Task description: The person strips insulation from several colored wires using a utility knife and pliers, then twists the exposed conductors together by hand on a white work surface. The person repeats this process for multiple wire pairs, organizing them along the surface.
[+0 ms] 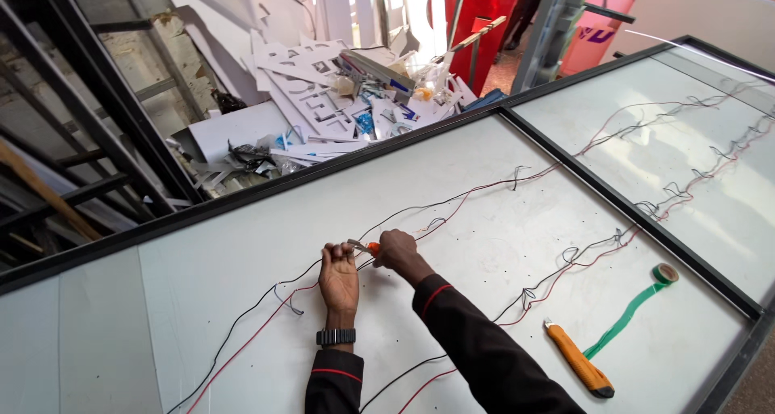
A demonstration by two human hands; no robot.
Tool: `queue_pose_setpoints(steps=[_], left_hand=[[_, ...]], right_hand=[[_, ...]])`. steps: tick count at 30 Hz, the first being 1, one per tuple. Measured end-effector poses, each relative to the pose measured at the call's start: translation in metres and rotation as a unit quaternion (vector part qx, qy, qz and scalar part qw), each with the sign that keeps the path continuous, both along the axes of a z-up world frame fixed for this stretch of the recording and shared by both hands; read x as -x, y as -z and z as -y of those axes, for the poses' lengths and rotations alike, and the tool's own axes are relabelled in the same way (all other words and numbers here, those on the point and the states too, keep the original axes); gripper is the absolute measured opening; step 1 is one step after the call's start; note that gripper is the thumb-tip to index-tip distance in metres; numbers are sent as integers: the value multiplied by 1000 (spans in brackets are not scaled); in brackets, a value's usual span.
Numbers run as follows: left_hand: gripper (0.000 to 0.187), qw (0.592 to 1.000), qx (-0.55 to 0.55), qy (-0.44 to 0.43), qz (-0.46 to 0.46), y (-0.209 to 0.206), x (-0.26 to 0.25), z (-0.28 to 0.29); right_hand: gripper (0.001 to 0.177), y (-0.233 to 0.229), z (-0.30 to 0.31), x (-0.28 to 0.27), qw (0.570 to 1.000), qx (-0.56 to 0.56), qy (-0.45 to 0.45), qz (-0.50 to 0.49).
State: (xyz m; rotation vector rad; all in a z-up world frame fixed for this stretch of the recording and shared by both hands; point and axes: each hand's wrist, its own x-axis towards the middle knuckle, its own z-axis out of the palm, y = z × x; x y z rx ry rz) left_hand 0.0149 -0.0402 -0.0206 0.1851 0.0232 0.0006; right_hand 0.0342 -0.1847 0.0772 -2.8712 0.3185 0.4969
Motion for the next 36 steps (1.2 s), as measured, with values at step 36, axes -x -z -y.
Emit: queue_pose_setpoints(steps=[36], left_hand=[[25,605,-771,-189,61,-41,26,-22]], right_hand=[[54,31,-6,14,991,-101,-7,-89]])
